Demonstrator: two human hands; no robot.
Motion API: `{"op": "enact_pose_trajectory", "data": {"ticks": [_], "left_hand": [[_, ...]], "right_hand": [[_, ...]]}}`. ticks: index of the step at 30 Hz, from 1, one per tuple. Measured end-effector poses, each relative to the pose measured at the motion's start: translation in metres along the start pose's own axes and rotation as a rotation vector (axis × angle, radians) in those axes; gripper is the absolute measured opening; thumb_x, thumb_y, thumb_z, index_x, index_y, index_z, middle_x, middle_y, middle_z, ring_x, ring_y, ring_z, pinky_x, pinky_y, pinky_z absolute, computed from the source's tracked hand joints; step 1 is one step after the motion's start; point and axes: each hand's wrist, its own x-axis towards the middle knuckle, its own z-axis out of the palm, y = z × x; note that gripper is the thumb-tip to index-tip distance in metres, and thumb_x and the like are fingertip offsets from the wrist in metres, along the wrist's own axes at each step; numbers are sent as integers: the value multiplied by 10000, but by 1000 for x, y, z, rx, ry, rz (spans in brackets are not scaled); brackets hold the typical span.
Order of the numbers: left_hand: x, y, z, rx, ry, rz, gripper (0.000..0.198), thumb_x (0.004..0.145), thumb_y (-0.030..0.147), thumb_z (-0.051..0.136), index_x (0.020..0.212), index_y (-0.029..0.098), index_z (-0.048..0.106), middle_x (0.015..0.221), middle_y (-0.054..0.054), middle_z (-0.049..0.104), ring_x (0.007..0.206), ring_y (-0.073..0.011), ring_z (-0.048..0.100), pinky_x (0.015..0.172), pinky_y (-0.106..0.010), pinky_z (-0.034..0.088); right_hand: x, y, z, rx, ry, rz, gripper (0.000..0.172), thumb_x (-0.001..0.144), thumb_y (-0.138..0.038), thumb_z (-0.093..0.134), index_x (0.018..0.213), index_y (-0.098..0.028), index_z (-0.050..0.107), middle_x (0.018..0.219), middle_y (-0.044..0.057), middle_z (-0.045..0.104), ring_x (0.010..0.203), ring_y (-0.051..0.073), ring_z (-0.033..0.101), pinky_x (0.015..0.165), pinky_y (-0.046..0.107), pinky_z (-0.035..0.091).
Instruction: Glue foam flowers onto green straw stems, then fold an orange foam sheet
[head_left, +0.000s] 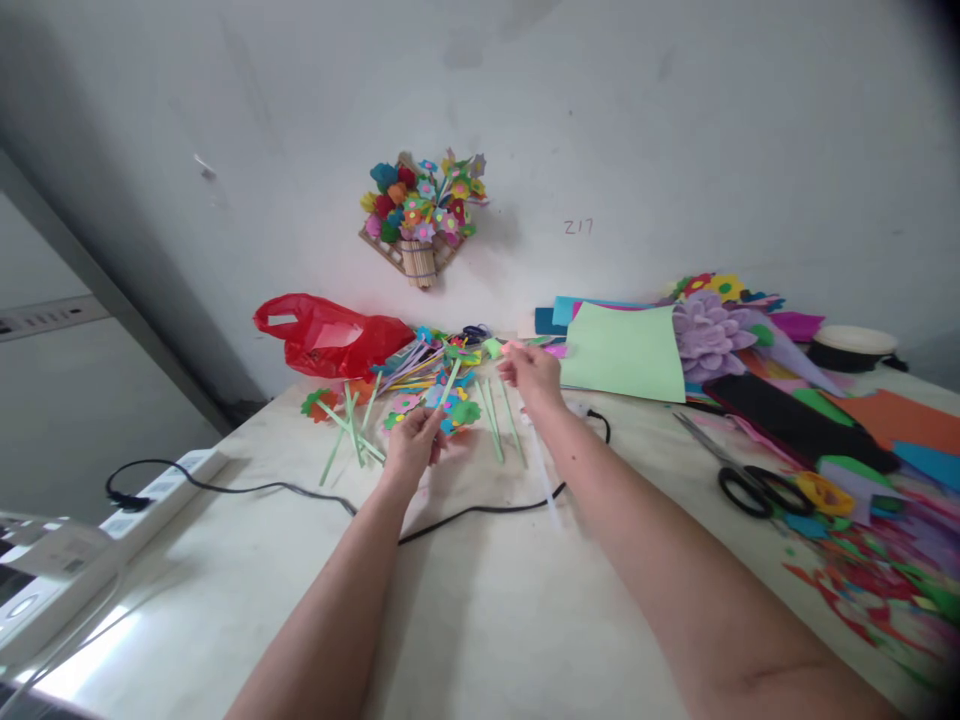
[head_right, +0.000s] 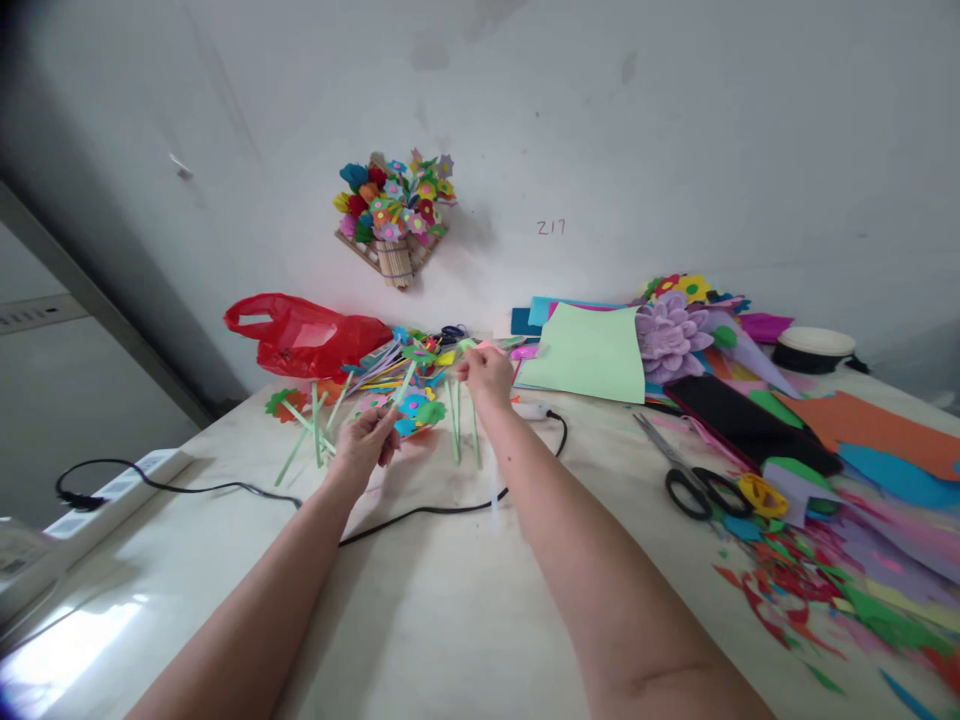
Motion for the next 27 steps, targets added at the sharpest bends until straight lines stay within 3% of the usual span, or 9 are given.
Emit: {"op": "enact_pose_trajectory", "data": {"ticks": [3, 5, 7, 10, 12, 15, 20, 27], "left_hand": [[-1, 3, -1, 2, 9, -9, 374, 696, 533, 588, 709, 161, 547, 409, 43, 507, 269, -61, 365, 294, -180, 233], [-2, 5, 0, 0, 6, -15, 376, 695, 534, 587, 715, 160, 550, 406, 44, 504, 270, -59, 361, 295, -179, 227], [-3, 6, 0, 4, -5, -17, 379, 695, 535, 587, 713, 159, 551, 407, 42, 505, 272, -57, 359, 299, -178, 229], [-3, 6, 1, 18, -19, -26, 388, 688, 541, 591, 705, 156, 550, 404, 40, 507, 270, -59, 362, 300, -179, 233], [-3, 6, 1, 25, -26, -36, 395, 682, 549, 592, 705, 157, 548, 399, 40, 506, 268, -61, 361, 297, -181, 233], [-3, 6, 2, 41, -37, -37, 391, 680, 547, 598, 689, 160, 544, 401, 36, 509, 272, -61, 367, 299, -179, 238], [-2, 3, 4, 38, -81, -26, 386, 683, 546, 601, 636, 170, 530, 390, 35, 497, 264, -63, 355, 287, -184, 220], [-2, -1, 4, 74, -96, -4, 361, 713, 527, 579, 645, 175, 531, 409, 33, 514, 274, -61, 364, 293, -180, 213]], "right_hand": [[18, -4, -20, 68, 259, -35, 225, 793, -334, 528, 618, -191, 519, 500, -27, 582, 391, 84, 498, 404, 193, 397], [25, -6, -31, 29, 308, -81, 288, 807, -382, 504, 592, -191, 507, 487, -22, 570, 400, 87, 496, 428, 200, 410], [28, -6, -36, -90, 215, -123, 278, 767, -395, 557, 591, -181, 543, 518, -11, 592, 462, 98, 533, 489, 211, 439], [22, -6, -30, -254, -93, -201, 159, 673, -321, 666, 735, -176, 648, 734, 19, 681, 690, 133, 621, 668, 257, 481], [13, -7, -20, -299, -289, -262, 235, 655, -267, 685, 879, -196, 677, 922, 41, 694, 859, 161, 630, 796, 305, 469], [1, -9, -7, -333, -437, -362, 354, 629, -224, 713, 981, -230, 677, 1083, 50, 664, 1062, 198, 576, 940, 350, 403], [-6, -5, 2, -324, -482, -371, 338, 648, -167, 692, 975, -250, 686, 1092, 41, 665, 1078, 212, 573, 973, 374, 386], [-7, 3, 9, 5, -472, -120, 187, 648, -273, 685, 821, -205, 699, 814, -5, 706, 861, 152, 635, 840, 287, 451]]}}
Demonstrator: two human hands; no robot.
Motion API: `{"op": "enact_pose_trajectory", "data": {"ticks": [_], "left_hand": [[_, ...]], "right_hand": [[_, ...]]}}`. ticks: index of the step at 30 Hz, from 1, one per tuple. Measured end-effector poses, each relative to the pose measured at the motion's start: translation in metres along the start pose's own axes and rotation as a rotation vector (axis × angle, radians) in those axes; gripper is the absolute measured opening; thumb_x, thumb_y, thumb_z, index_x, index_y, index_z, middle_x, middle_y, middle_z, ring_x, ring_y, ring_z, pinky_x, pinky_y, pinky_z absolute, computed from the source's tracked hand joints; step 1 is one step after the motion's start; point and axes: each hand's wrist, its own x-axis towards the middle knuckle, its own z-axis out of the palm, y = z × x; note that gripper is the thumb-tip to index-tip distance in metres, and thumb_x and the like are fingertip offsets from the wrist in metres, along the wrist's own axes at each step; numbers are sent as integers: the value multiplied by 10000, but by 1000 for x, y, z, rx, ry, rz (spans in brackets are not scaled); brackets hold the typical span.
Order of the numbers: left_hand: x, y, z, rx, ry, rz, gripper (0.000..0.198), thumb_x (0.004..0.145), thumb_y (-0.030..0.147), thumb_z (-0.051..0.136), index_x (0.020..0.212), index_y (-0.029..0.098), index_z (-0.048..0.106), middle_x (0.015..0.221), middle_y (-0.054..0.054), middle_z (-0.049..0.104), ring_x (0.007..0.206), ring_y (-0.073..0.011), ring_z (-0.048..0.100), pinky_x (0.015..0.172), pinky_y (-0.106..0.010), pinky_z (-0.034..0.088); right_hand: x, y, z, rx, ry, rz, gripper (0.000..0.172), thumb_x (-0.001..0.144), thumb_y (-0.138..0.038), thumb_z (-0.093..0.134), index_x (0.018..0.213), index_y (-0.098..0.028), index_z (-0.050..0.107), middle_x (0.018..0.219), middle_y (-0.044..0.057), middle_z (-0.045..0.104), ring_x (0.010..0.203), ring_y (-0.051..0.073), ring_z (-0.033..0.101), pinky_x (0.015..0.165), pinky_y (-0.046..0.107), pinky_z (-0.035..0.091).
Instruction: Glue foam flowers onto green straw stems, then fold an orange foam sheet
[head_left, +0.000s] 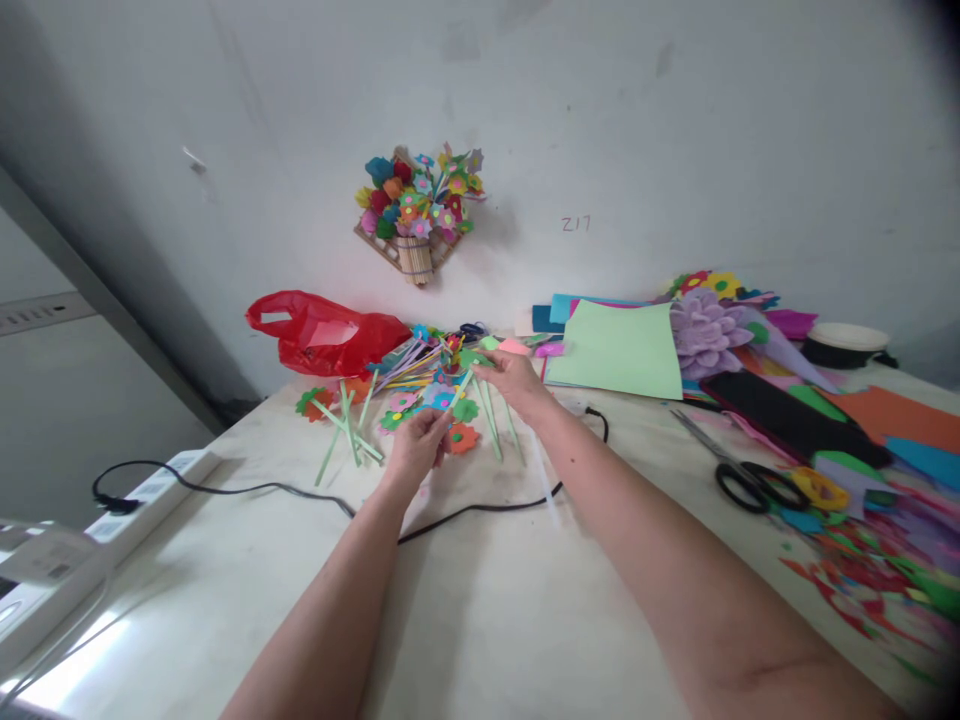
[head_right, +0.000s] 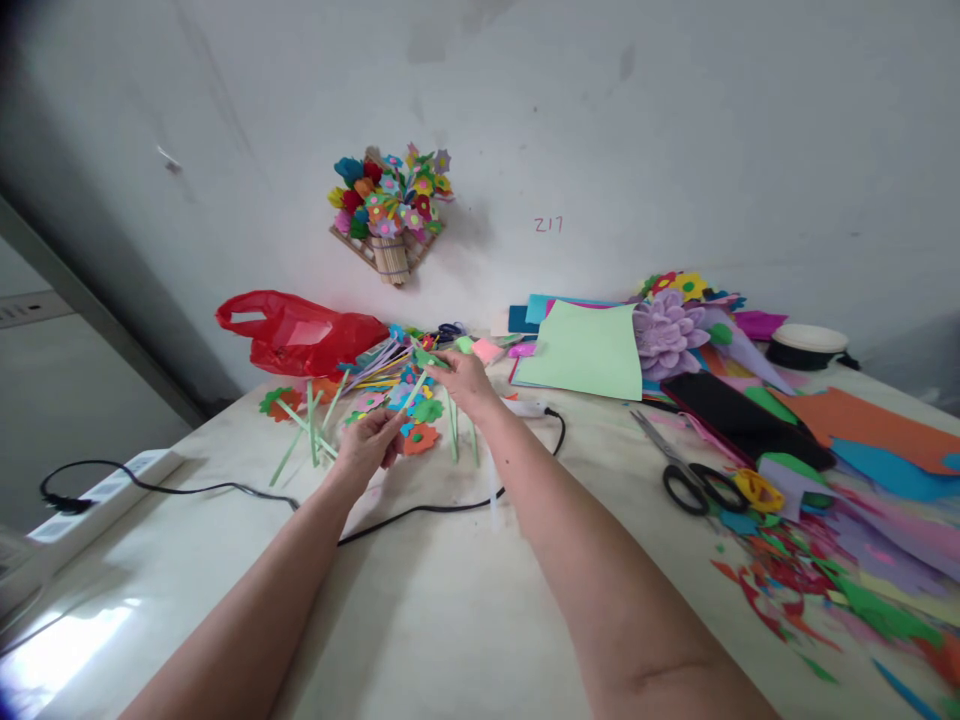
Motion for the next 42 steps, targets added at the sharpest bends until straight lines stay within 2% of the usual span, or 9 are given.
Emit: {"op": "enact_pose_trajectory", "data": {"ticks": [3, 7, 14, 21, 26, 31, 35, 38, 42], "left_hand": [[-1, 1, 1, 23, -2, 0, 354, 722, 521, 570, 656, 175, 531, 413, 35, 515, 278, -61, 367, 296, -178, 219], [-2, 1, 4, 39, 3, 12, 356, 730, 518, 562, 645, 176, 513, 412, 40, 509, 283, -60, 365, 302, -179, 250], [-1, 0, 7, 19, 11, 16, 366, 727, 527, 563, 657, 171, 514, 405, 45, 498, 288, -60, 371, 302, -179, 259], [-1, 2, 0, 28, -43, 18, 354, 728, 508, 580, 674, 166, 508, 440, 30, 555, 298, -60, 406, 320, -174, 297], [-1, 2, -2, 4, 36, 29, 333, 728, 485, 585, 665, 169, 500, 433, 36, 553, 281, -57, 401, 302, -167, 275], [1, 4, -4, -108, 169, 22, 342, 698, 497, 609, 698, 168, 515, 408, 54, 527, 255, -56, 364, 276, -174, 238], [0, 6, -3, -138, 160, 33, 370, 681, 513, 625, 668, 164, 502, 410, 47, 525, 261, -54, 366, 278, -173, 238], [-1, 6, -1, -121, 95, 36, 380, 703, 521, 604, 642, 165, 488, 429, 35, 537, 275, -58, 389, 287, -177, 260], [0, 3, -1, -85, 31, 29, 357, 713, 503, 599, 657, 162, 508, 485, 20, 570, 344, -80, 472, 346, -194, 361]], "right_hand": [[-2, -2, 4, 119, 74, 62, 202, 585, -305, 720, 744, -182, 693, 705, -18, 691, 760, 136, 629, 790, 268, 457], [-4, -8, 8, 140, 166, 94, 177, 547, -282, 732, 682, -177, 686, 668, -16, 682, 717, 133, 616, 740, 258, 459], [-3, -7, 8, 125, 195, 115, 200, 546, -330, 726, 622, -159, 654, 598, -13, 646, 625, 112, 575, 653, 238, 440], [2, -5, -3, 68, 245, 141, 315, 559, -378, 723, 752, -137, 659, 656, -4, 639, 645, 113, 572, 639, 246, 410], [-4, -9, 0, 67, 84, 126, 334, 575, -360, 744, 808, -136, 660, 698, 1, 658, 702, 122, 599, 673, 247, 416], [-16, -8, 12, 64, -81, 328, 311, 672, -307, 700, 927, -135, 657, 800, 49, 704, 701, 109, 616, 663, 235, 430], [-22, -6, 26, 5, -185, 333, 237, 692, -351, 682, 774, -128, 686, 768, 46, 694, 651, 99, 597, 626, 220, 431], [-22, -8, 31, -10, -90, 277, 191, 673, -319, 690, 669, -129, 672, 647, 12, 657, 608, 98, 580, 633, 225, 436], [-17, -12, 25, -35, 96, 249, 120, 689, -240, 657, 624, -141, 639, 556, -8, 607, 565, 102, 575, 612, 229, 443]]}}
